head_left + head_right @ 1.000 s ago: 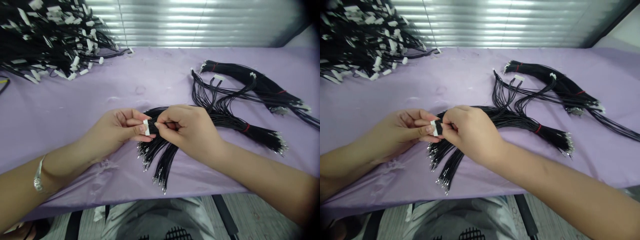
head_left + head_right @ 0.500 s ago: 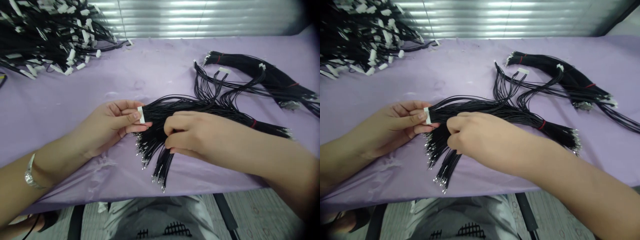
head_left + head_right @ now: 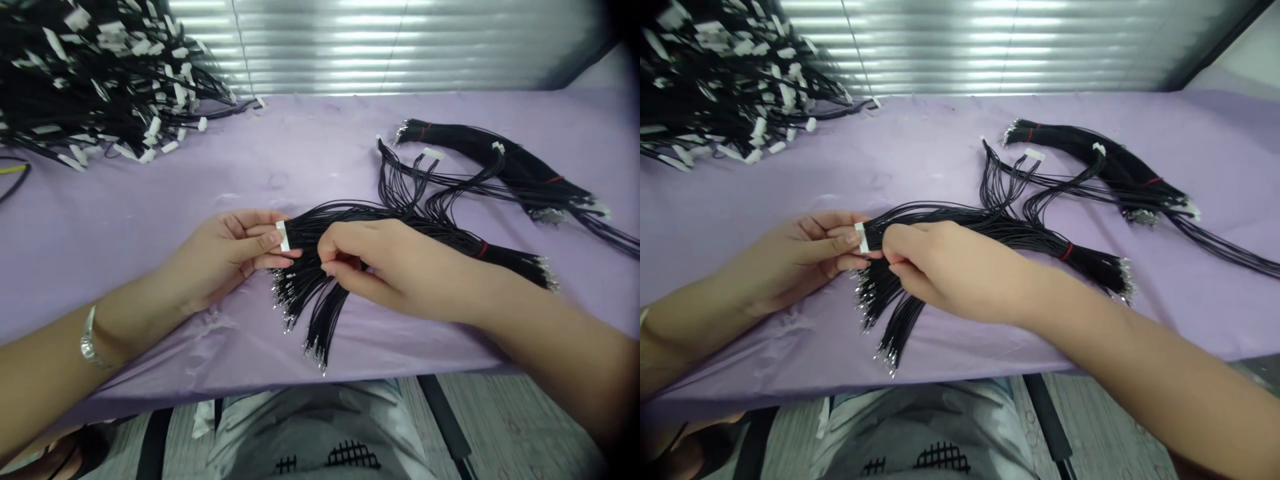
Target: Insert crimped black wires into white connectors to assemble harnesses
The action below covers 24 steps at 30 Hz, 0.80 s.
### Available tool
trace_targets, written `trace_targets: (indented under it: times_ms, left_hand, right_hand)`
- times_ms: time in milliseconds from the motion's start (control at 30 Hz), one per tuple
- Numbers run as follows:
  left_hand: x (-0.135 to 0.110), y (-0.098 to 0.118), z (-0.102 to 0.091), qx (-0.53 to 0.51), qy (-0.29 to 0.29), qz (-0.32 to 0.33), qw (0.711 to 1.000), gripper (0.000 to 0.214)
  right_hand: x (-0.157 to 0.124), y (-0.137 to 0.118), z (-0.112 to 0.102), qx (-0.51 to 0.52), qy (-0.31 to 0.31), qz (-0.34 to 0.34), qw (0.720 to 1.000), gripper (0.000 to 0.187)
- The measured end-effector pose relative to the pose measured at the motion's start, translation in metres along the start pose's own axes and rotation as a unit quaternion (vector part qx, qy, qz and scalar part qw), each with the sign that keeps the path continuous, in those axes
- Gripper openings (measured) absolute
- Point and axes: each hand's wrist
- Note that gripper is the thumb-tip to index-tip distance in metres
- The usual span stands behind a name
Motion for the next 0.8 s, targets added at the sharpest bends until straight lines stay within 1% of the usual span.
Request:
trace_targets:
  times_ms: [67,133,200,300,433,500,633,800]
  left_hand:
    - [-0.001,-0.001,0.000,0.007,-0.008,0.005,1.000,0.016]
    - [-0.002,-0.002,0.000,0.016,-0.016,0.008,1.000,0.016]
    - [-0.003,-0.003,0.000,0.024,-0.021,0.012,0.999,0.017]
    - [-0.003,-0.004,0.000,0.025,-0.024,0.020,0.999,0.017]
    - [-0.005,-0.005,0.001,0.033,-0.034,0.027,0.999,0.015]
    - [-0.005,-0.006,0.001,0.037,-0.040,0.033,0.998,0.015]
    - [-0.003,-0.007,0.000,0.033,-0.042,0.045,0.998,0.017]
    - [-0.002,-0.004,0.003,0.017,-0.035,0.028,0.999,0.020]
  right_hand:
    - [0.003,-0.004,0.007,-0.005,0.063,0.003,0.998,0.006]
    - [0.005,-0.007,0.015,-0.002,0.125,0.025,0.992,0.004]
    - [0.006,-0.010,0.021,-0.005,0.152,0.066,0.986,0.005]
    - [0.005,-0.010,0.026,-0.016,0.162,0.092,0.982,0.006]
    - [0.005,-0.008,0.026,-0.040,0.205,0.083,0.974,0.010]
    - [0.006,-0.006,0.026,-0.052,0.212,0.076,0.973,0.013]
    - [0.006,-0.004,0.026,-0.054,0.206,0.062,0.975,0.012]
    - [0.005,-0.002,0.022,-0.077,0.185,0.056,0.978,0.012]
Point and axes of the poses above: each hand's wrist, its own x-axis towards the middle knuckle, its own z-axis out of the palm, y = z × x, and after that the axes turned 3 degrees about y, right-handed
